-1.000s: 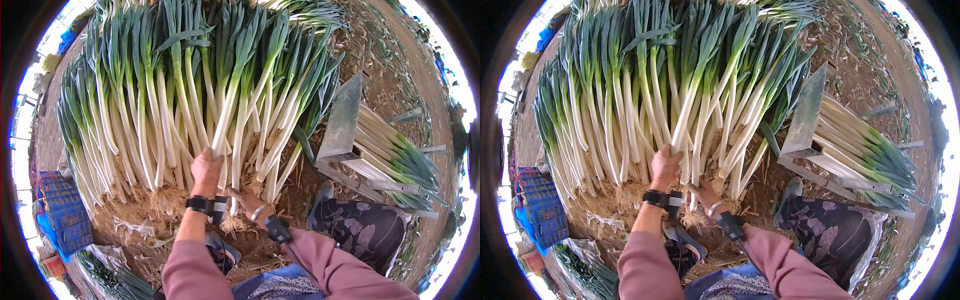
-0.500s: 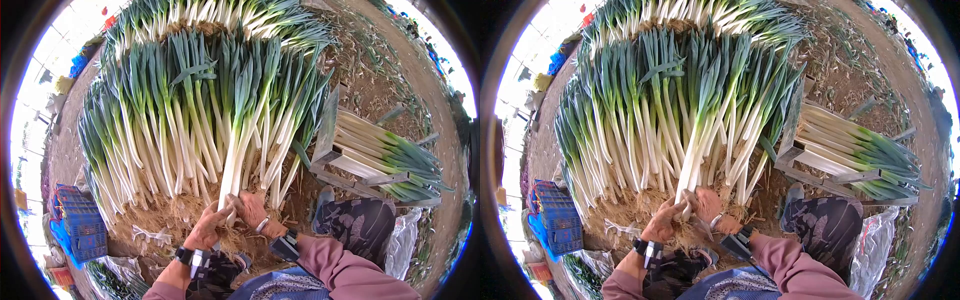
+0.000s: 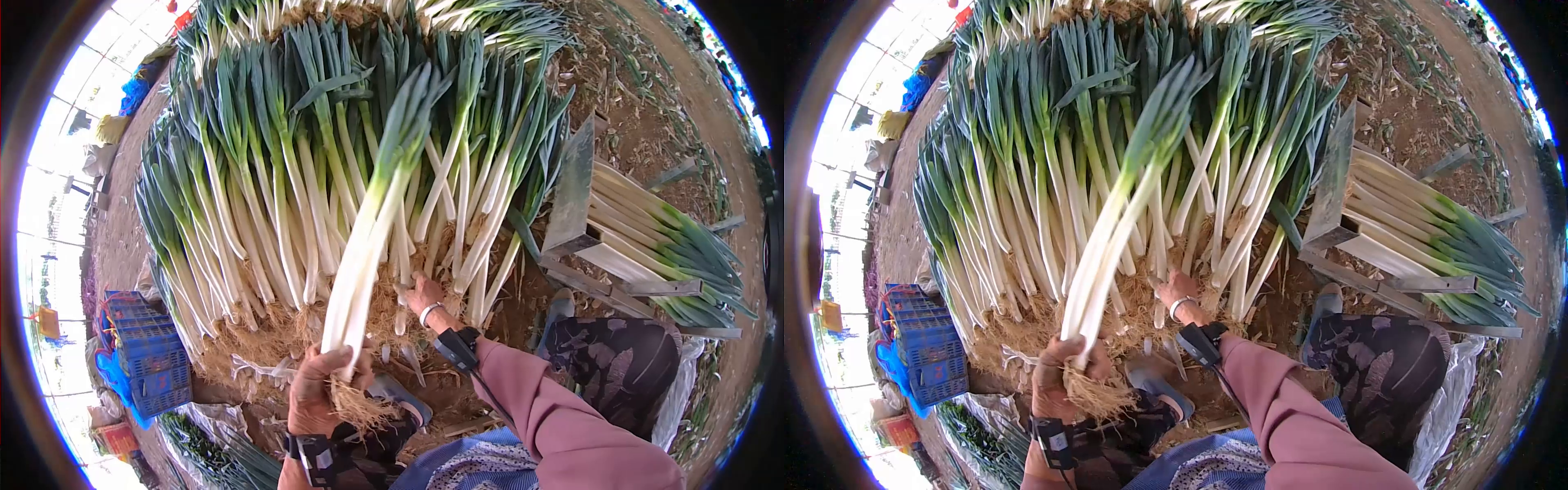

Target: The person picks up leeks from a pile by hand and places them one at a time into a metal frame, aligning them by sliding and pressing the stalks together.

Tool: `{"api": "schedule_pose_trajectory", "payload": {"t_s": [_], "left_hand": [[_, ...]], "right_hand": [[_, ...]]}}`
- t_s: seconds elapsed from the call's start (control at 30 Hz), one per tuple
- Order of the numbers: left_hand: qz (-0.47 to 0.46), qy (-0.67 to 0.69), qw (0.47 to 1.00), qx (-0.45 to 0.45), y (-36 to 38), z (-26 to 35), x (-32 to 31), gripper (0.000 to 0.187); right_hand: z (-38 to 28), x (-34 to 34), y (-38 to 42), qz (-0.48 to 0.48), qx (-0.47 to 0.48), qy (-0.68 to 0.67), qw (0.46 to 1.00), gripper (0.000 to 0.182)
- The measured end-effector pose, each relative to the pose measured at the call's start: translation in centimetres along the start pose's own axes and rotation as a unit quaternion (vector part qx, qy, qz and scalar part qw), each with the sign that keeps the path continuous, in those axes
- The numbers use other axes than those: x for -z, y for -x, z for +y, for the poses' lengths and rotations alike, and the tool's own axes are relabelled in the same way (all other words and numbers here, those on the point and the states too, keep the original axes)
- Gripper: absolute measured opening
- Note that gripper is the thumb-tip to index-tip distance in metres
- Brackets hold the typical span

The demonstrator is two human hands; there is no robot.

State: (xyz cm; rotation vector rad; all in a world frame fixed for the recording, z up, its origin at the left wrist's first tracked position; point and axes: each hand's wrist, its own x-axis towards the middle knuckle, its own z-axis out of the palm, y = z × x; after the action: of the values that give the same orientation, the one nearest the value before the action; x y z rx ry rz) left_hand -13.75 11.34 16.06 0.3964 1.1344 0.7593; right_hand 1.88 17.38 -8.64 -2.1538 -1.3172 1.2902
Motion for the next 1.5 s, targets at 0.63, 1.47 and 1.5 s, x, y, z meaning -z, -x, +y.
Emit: {"api": "schedule_pose_trajectory", "payload": {"t_s": [0.63, 1.47, 1.5], "left_hand": [[0.084, -0.489, 0.844, -0.204, -4.7, -13.3, 3.3, 0.044], [0.057, -0.521, 0.845, -0.106, 32.9, -10.9, -6.9, 0.076], [0.090, -0.532, 0.837, -0.090, 34.0, -11.3, -7.7, 0.078]], "right_hand": [[2.9, 1.3, 16.4, -0.253, 0.085, -0.415, 0.869, 0.030], [-6.2, 8.9, 17.5, -0.240, 0.000, -0.817, 0.524, 0.131], [-7.4, 10.4, 18.7, -0.250, 0.032, -0.816, 0.521, 0.126]]}}
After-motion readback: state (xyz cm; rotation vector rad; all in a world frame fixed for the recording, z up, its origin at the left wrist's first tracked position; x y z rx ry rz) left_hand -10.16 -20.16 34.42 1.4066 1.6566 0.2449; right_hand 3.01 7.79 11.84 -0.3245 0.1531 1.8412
